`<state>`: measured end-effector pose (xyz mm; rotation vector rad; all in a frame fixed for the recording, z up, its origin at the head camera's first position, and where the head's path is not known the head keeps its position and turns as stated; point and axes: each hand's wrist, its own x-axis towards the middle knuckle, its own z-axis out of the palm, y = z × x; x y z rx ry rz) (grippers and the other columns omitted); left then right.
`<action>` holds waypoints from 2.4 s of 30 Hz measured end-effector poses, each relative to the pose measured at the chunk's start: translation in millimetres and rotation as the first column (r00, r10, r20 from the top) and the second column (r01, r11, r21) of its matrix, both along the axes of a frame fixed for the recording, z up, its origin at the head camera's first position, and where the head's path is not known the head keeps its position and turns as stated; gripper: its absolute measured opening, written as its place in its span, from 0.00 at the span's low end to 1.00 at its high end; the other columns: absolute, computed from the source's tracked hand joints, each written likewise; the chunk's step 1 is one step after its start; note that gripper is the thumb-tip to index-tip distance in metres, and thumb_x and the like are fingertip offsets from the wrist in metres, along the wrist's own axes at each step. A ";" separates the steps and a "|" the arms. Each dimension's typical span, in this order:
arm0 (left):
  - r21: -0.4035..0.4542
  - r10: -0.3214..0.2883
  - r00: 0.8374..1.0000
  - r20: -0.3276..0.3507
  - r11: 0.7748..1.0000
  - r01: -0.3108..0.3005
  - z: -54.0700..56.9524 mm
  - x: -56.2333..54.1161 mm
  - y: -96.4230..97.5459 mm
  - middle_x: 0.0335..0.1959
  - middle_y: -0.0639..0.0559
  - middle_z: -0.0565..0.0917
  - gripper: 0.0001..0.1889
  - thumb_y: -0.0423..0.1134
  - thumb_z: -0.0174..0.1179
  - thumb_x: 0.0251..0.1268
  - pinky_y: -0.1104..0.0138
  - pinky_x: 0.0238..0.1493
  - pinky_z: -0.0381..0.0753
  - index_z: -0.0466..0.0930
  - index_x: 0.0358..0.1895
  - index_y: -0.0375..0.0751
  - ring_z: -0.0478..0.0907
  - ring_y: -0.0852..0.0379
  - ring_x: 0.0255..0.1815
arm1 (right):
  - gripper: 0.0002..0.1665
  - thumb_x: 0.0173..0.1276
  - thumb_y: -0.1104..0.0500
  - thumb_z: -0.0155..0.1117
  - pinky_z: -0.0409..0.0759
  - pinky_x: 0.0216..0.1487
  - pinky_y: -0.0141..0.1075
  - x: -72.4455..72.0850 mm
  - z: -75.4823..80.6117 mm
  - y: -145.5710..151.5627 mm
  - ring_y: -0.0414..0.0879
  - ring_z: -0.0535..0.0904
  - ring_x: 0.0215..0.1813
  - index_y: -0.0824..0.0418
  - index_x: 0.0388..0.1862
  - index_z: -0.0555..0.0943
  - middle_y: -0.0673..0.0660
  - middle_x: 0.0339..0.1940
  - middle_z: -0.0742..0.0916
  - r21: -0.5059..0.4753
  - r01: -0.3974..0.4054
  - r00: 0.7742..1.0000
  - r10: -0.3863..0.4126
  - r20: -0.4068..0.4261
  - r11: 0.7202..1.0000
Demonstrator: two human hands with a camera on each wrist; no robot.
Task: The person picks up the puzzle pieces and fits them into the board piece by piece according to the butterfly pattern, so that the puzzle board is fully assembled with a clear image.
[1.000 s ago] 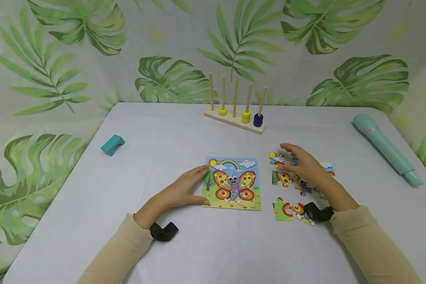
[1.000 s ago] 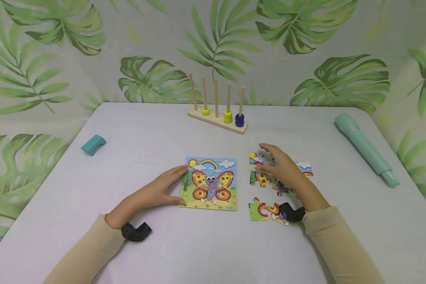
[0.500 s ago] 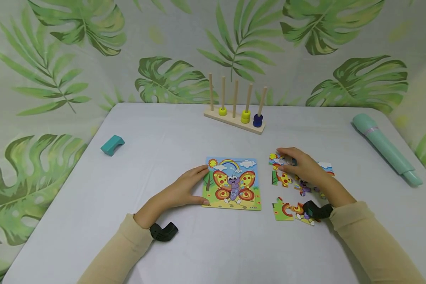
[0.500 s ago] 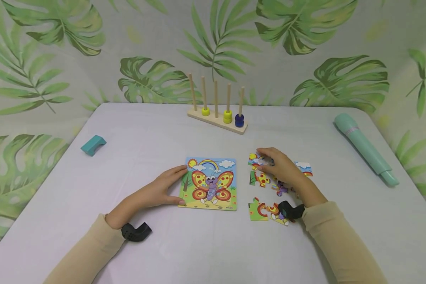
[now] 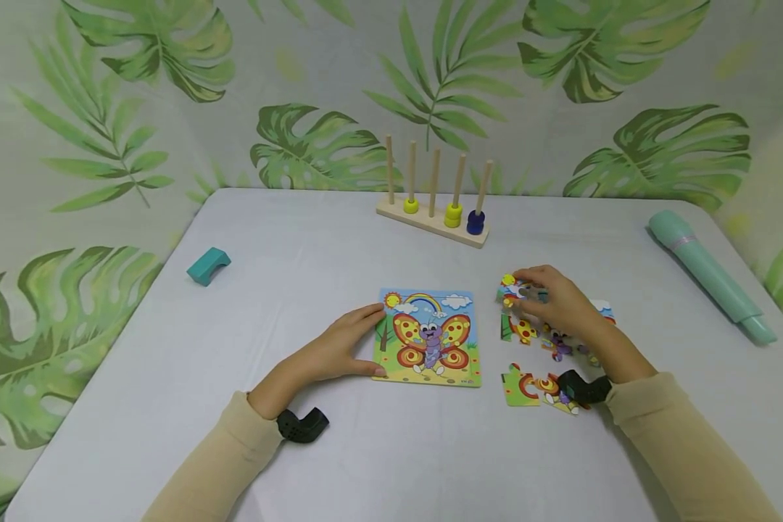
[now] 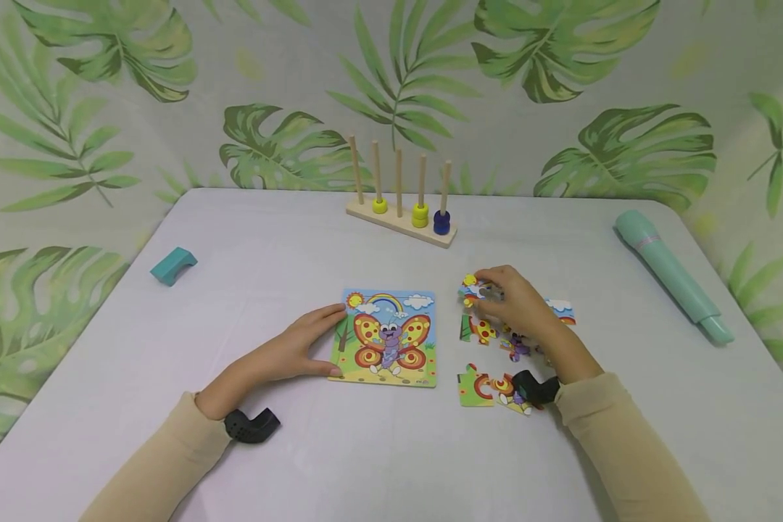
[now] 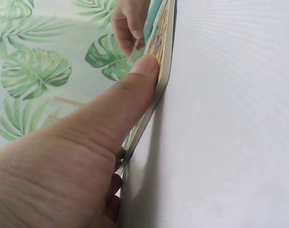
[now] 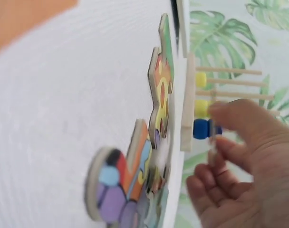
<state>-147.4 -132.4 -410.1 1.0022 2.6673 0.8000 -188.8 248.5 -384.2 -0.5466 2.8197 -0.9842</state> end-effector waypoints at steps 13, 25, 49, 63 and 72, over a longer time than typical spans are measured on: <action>-0.005 0.020 1.000 0.012 1.000 -0.020 2.5 1.2 1.0 0.70 0.47 0.51 0.49 0.58 0.66 0.44 0.57 0.65 0.49 0.54 0.68 0.37 0.46 0.49 0.68 | 0.27 0.59 0.64 0.63 0.69 0.52 0.47 11.2 39.5 -74.3 0.49 0.69 0.53 0.63 0.58 0.71 0.57 0.52 0.75 -0.258 -0.245 0.957 0.191 -0.216 0.935; 0.015 0.009 1.000 0.002 1.000 -0.009 0.8 -0.5 0.1 0.69 0.46 0.52 0.50 0.62 0.64 0.44 0.55 0.64 0.50 0.55 0.67 0.37 0.47 0.49 0.68 | 0.29 0.60 0.53 0.63 0.68 0.55 0.47 3.6 15.7 -139.6 0.52 0.68 0.56 0.61 0.60 0.71 0.59 0.54 0.73 -0.134 -0.256 0.967 0.253 -0.039 0.957; -0.011 -0.001 1.000 -0.013 1.000 0.001 -0.2 -6.1 -0.7 0.68 0.47 0.52 0.51 0.66 0.62 0.41 0.54 0.63 0.52 0.54 0.69 0.44 0.49 0.49 0.67 | 0.26 0.58 0.50 0.65 0.66 0.52 0.46 -7.7 -12.4 -147.8 0.51 0.66 0.51 0.53 0.55 0.76 0.56 0.50 0.73 -0.034 -0.218 0.976 0.218 -0.009 0.975; -0.038 -0.026 0.999 -0.038 0.999 0.025 1.5 -9.9 0.7 0.67 0.46 0.52 0.54 0.69 0.60 0.39 0.55 0.62 0.53 0.52 0.69 0.44 0.50 0.49 0.66 | 0.24 0.59 0.54 0.64 0.62 0.56 0.50 -10.5 -14.7 -143.6 0.53 0.63 0.57 0.53 0.56 0.76 0.57 0.56 0.72 -0.060 -0.237 0.971 0.239 0.025 0.970; -0.037 -0.054 0.997 -0.055 0.998 0.052 0.4 -16.0 0.3 0.69 0.45 0.50 0.54 0.69 0.62 0.36 0.51 0.63 0.50 0.55 0.68 0.45 0.46 0.47 0.68 | 0.27 0.60 0.53 0.63 0.61 0.59 0.50 -9.4 -7.1 -143.4 0.53 0.61 0.60 0.56 0.58 0.73 0.58 0.59 0.70 -0.073 -0.244 0.965 0.250 0.079 0.967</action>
